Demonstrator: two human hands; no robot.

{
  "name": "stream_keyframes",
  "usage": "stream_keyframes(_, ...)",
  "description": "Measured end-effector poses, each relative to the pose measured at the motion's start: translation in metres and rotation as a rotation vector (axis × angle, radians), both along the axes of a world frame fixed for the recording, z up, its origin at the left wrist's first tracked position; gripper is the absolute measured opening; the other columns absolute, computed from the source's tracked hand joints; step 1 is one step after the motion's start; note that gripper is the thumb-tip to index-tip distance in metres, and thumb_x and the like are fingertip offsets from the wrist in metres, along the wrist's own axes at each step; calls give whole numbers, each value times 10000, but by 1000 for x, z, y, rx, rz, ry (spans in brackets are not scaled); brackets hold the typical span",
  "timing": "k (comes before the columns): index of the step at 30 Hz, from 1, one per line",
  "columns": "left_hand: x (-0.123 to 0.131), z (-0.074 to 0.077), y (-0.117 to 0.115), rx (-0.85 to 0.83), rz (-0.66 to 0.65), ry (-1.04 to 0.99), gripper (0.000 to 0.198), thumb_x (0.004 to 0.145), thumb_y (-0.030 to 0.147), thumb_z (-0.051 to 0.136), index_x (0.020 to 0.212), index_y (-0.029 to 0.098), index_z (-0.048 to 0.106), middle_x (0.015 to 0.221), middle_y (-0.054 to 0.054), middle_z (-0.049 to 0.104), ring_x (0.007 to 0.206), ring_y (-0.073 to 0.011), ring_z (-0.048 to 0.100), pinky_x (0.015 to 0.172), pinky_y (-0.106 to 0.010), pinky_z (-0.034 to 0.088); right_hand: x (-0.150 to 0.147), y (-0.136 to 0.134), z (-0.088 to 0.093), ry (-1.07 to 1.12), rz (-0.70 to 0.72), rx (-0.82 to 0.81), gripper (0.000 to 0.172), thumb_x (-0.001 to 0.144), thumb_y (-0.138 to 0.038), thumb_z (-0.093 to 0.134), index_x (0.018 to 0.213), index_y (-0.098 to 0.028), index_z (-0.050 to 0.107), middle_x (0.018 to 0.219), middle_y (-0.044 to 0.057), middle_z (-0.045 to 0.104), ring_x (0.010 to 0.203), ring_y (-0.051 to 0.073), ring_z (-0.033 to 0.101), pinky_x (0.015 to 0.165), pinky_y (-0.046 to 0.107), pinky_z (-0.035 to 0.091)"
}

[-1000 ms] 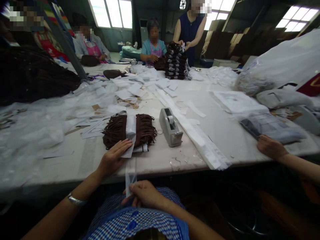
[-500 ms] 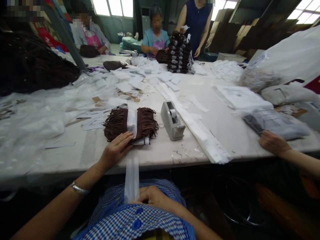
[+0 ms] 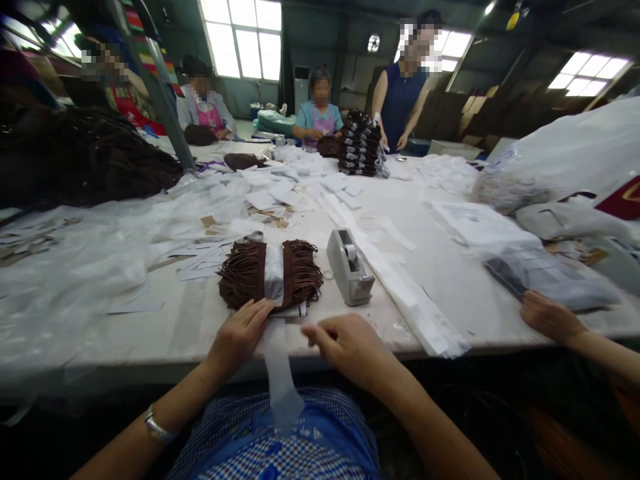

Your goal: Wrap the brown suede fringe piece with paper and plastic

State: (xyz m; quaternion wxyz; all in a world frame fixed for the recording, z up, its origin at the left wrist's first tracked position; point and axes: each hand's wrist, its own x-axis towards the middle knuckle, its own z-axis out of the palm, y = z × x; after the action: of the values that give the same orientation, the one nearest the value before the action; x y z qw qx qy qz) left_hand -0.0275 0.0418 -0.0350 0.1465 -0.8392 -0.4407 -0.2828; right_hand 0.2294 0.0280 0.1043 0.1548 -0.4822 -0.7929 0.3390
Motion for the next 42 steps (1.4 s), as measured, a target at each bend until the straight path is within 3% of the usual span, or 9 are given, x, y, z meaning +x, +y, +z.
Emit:
stream_keyframes(2, 1, -2, -1, 23, 5, -22, 384, 929, 75, 465, 1302, 83, 556, 1261, -144, 659, 1192, -251, 602, 1059, -463, 484, -16, 36, -3, -3, -119, 375, 345, 997, -377, 477, 914, -171, 741, 806, 64, 716, 747, 183, 657, 729, 288, 499)
stream_keyframes(5, 2, -1, 0, 62, 9, -40, 363, 928, 66, 446, 1256, 96, 598, 1234, -141, 675, 1168, -249, 620, 1030, -460, 512, -56, 98, -26, -31, 51, 667, 328, 984, -232, 501, 1285, -151, 606, 1297, 134, 620, 1193, 235, 576, 1030, 359, 440)
stream_keyframes(8, 2, 3, -1, 90, 23, -58, 371, 915, 68, 437, 1222, 133, 635, 1181, -127, 700, 1116, -244, 651, 997, -439, 544, -92, 146, -56, -182, 222, 705, 500, 965, -300, 559, 1416, -100, 472, 1490, 176, 434, 1403, 294, 365, 1156, 470, 311)
stream_keyframes(12, 6, 6, -2, 73, 62, -80, 357, 890, 86, 468, 1175, 153, 673, 1252, -135, 669, 1166, -275, 626, 973, -416, 564, -109, 165, -85, -273, 364, 670, 565, 971, -448, 529, 1423, -115, 466, 1500, 163, 424, 1427, 286, 327, 1181, 486, 264)
stream_keyframes(17, 12, -2, -4, 29, 62, -101, 414, 862, 87, 434, 1217, 119, 646, 1362, -145, 595, 1300, -309, 521, 1021, -465, 521, -108, 158, -95, -312, 360, 660, 609, 974, -500, 495, 1457, -137, 418, 1542, 140, 363, 1452, 284, 274, 1197, 514, 204)
stream_keyframes(22, 8, -6, -6, -33, 42, -83, 518, 860, 52, 380, 1357, 78, 527, 1387, -135, 574, 1297, -278, 529, 1030, -445, 505, -105, 163, -79, -314, 393, 575, 572, 979, -478, 500, 1463, -186, 411, 1556, 144, 332, 1456, 291, 266, 1177, 548, 224)
stream_keyframes(28, 2, 0, -5, -100, -10, -96, 570, 882, 34, 383, 1450, 73, 397, 1403, -152, 555, 1310, -276, 515, 1060, -472, 470, -54, 112, -60, 79, 312, 655, 385, 992, -164, 433, 1364, -209, 524, 1362, 85, 587, 1326, 188, 477, 1125, 426, 381)
stream_keyframes(35, -4, 10, -4, -197, -33, -106, 508, 853, 59, 448, 1349, 130, 531, 1400, -129, 566, 1259, -275, 558, 1044, -455, 485, -13, 7, -107, -134, 575, 648, 555, 902, -120, 471, 1452, -175, 423, 1459, 69, 500, 1383, 211, 386, 1145, 435, 354)
stream_keyframes(42, -11, 15, 0, -260, -43, -123, 506, 854, 81, 489, 1342, 197, 550, 1319, -100, 615, 1191, -255, 585, 1022, -412, 499, -24, 3, -125, -242, 503, 547, 706, 838, -113, 542, 1506, -186, 326, 1574, 90, 313, 1457, 271, 230, 1183, 511, 248)
